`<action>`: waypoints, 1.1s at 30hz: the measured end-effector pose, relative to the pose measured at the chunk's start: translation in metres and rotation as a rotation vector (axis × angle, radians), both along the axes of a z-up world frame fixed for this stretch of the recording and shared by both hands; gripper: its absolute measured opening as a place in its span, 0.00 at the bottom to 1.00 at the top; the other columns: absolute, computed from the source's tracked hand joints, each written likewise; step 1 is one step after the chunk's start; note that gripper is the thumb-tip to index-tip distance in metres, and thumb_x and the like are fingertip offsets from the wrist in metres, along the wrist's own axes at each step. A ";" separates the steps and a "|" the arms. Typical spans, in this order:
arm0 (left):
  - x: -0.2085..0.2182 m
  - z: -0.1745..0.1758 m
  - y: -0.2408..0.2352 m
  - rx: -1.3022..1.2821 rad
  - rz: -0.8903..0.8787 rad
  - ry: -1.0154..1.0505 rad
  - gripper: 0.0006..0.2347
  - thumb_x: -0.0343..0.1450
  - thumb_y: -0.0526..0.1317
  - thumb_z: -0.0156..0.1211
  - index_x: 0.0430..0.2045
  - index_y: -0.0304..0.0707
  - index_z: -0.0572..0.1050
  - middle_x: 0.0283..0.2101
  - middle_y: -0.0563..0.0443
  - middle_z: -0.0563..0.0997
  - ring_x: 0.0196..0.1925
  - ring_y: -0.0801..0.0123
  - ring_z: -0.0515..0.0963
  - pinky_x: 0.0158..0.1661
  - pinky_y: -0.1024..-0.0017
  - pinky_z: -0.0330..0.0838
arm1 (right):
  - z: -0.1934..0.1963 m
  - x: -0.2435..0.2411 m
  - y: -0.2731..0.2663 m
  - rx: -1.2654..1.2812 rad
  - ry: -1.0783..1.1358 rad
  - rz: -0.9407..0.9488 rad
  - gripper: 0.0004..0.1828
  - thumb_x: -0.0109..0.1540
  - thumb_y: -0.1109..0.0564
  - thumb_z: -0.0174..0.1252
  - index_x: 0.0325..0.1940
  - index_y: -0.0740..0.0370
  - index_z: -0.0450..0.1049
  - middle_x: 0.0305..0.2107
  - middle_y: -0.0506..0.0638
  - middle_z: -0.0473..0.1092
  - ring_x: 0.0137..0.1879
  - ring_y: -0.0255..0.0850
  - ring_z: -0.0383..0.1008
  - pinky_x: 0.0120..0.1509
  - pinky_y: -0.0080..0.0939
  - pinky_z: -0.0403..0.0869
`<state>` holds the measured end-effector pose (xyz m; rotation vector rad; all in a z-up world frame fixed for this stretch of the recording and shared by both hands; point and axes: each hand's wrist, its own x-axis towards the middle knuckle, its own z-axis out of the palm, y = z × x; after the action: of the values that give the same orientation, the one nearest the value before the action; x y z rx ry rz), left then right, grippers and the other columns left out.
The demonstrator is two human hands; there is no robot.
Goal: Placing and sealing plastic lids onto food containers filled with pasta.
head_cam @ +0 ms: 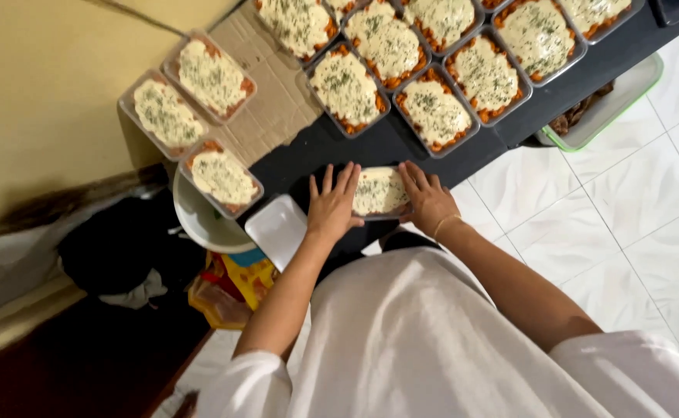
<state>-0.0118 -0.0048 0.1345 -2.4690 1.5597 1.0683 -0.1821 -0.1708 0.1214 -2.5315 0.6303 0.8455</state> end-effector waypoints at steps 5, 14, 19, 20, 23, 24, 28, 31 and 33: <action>-0.002 0.004 0.001 -0.048 0.041 -0.034 0.56 0.56 0.51 0.79 0.76 0.42 0.43 0.78 0.44 0.49 0.77 0.37 0.47 0.68 0.32 0.44 | 0.012 -0.004 -0.004 0.085 -0.119 -0.080 0.70 0.49 0.43 0.76 0.83 0.53 0.37 0.75 0.51 0.42 0.69 0.61 0.59 0.69 0.59 0.73; -0.009 -0.075 0.035 -0.175 1.044 0.382 0.10 0.72 0.37 0.62 0.47 0.48 0.81 0.41 0.47 0.86 0.39 0.53 0.85 0.37 0.66 0.80 | -0.083 -0.043 -0.002 0.820 -0.441 -1.214 0.14 0.64 0.67 0.61 0.55 0.71 0.74 0.37 0.68 0.75 0.30 0.59 0.80 0.34 0.53 0.85; -0.008 -0.084 0.033 -0.150 1.136 0.434 0.06 0.69 0.33 0.64 0.35 0.46 0.85 0.30 0.51 0.86 0.19 0.65 0.84 0.19 0.78 0.78 | -0.095 -0.048 -0.002 0.804 -0.417 -1.244 0.11 0.62 0.69 0.62 0.49 0.75 0.75 0.30 0.68 0.74 0.27 0.58 0.79 0.30 0.58 0.84; -0.007 -0.086 0.031 -0.158 1.140 0.427 0.06 0.69 0.32 0.64 0.35 0.45 0.84 0.30 0.49 0.86 0.18 0.63 0.84 0.18 0.77 0.78 | -0.098 -0.046 -0.004 0.816 -0.403 -1.248 0.12 0.62 0.70 0.62 0.49 0.75 0.73 0.30 0.68 0.74 0.28 0.58 0.79 0.30 0.60 0.84; -0.002 -0.079 0.029 -0.152 1.056 0.386 0.07 0.71 0.35 0.62 0.39 0.43 0.83 0.37 0.45 0.86 0.33 0.53 0.84 0.32 0.64 0.78 | -0.090 -0.041 -0.010 0.840 -0.377 -1.241 0.14 0.60 0.69 0.64 0.48 0.75 0.73 0.30 0.68 0.73 0.30 0.58 0.79 0.32 0.61 0.84; -0.001 -0.075 0.030 -0.123 0.970 0.359 0.09 0.72 0.39 0.60 0.43 0.43 0.82 0.43 0.42 0.86 0.48 0.46 0.84 0.48 0.53 0.79 | -0.084 -0.041 -0.012 0.847 -0.353 -1.237 0.15 0.59 0.68 0.67 0.47 0.75 0.73 0.31 0.67 0.74 0.31 0.58 0.79 0.33 0.60 0.84; 0.008 -0.068 0.030 -0.124 0.989 0.369 0.12 0.74 0.47 0.57 0.45 0.45 0.81 0.44 0.42 0.85 0.51 0.45 0.83 0.52 0.53 0.77 | -0.069 -0.025 0.001 0.806 -0.339 -1.226 0.10 0.63 0.64 0.63 0.43 0.76 0.73 0.30 0.69 0.72 0.32 0.61 0.80 0.36 0.62 0.84; 0.034 -0.059 0.034 -0.119 1.026 0.368 0.16 0.72 0.53 0.58 0.46 0.45 0.81 0.45 0.43 0.85 0.52 0.49 0.83 0.53 0.54 0.77 | -0.071 -0.001 0.028 0.836 -0.425 -1.214 0.08 0.60 0.64 0.67 0.35 0.69 0.73 0.27 0.60 0.70 0.29 0.52 0.79 0.33 0.55 0.84; 0.059 -0.052 0.043 -0.329 1.034 0.295 0.17 0.73 0.46 0.58 0.49 0.32 0.80 0.46 0.33 0.84 0.53 0.41 0.81 0.54 0.48 0.75 | -0.071 0.023 0.051 0.994 -0.550 -1.339 0.10 0.61 0.62 0.68 0.32 0.64 0.72 0.28 0.51 0.69 0.33 0.43 0.78 0.38 0.47 0.84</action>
<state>0.0473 0.0381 0.0830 -3.5867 0.3737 1.3617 -0.1587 -0.1196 0.0505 -0.9433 1.0817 -0.0950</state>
